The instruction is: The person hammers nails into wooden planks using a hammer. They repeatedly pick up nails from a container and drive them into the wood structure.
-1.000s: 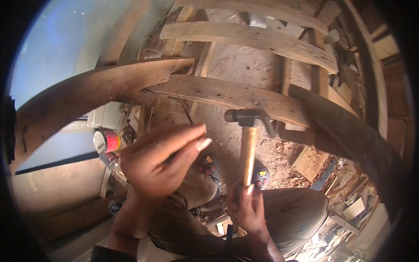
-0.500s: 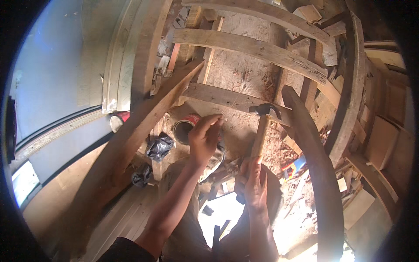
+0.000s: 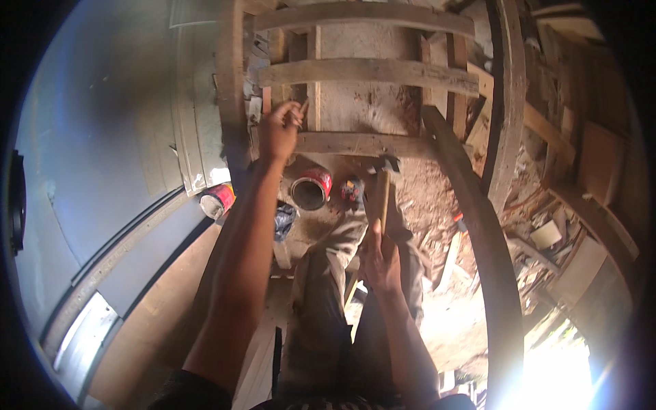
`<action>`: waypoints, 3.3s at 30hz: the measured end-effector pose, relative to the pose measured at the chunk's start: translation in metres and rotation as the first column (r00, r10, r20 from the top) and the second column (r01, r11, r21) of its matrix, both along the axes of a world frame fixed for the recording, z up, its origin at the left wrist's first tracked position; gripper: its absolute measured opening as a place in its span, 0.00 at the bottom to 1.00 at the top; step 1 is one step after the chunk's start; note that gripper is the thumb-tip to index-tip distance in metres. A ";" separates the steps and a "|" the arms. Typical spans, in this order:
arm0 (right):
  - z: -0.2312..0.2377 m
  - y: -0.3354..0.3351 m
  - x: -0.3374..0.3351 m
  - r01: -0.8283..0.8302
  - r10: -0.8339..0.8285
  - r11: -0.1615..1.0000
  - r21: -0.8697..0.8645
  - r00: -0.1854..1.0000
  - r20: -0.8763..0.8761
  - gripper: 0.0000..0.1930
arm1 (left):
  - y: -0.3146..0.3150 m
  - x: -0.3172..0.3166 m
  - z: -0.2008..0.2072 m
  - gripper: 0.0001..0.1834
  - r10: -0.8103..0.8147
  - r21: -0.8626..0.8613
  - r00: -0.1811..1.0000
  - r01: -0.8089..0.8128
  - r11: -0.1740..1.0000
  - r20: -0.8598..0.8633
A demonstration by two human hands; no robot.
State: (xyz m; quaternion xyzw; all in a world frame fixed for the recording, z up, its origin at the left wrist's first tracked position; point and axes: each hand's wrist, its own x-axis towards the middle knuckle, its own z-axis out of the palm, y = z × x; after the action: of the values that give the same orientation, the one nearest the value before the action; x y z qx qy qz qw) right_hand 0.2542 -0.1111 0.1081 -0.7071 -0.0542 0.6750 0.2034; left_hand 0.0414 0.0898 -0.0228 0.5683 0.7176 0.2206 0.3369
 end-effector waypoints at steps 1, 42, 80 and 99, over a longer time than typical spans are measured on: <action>-0.004 0.004 -0.004 -0.023 0.023 1.000 0.007 1.000 0.018 0.32 | 0.009 -0.001 0.010 0.09 0.021 -0.019 1.000 -0.021 1.000 0.013; -0.064 0.116 -0.020 -0.300 0.321 0.946 -0.123 0.921 0.222 0.28 | 0.025 -0.050 -0.052 0.11 0.359 -0.294 0.908 -0.291 0.911 0.215; -0.078 0.112 -0.052 -0.174 0.187 0.982 -0.077 0.958 0.216 0.32 | 0.026 -0.048 -0.053 0.13 0.236 -0.322 0.919 -0.130 0.938 0.316; -0.068 0.128 -0.057 -0.200 0.204 0.979 -0.046 0.973 0.108 0.34 | 0.024 -0.048 -0.058 0.13 0.220 -0.239 0.940 -0.158 0.958 0.259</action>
State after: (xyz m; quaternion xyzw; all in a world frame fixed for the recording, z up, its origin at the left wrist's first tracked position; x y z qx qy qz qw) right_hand 0.1968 0.0171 0.0398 -0.7382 -0.1255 0.6523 0.1178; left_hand -0.0066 0.1137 -0.0804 0.4193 0.7330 0.2523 0.4726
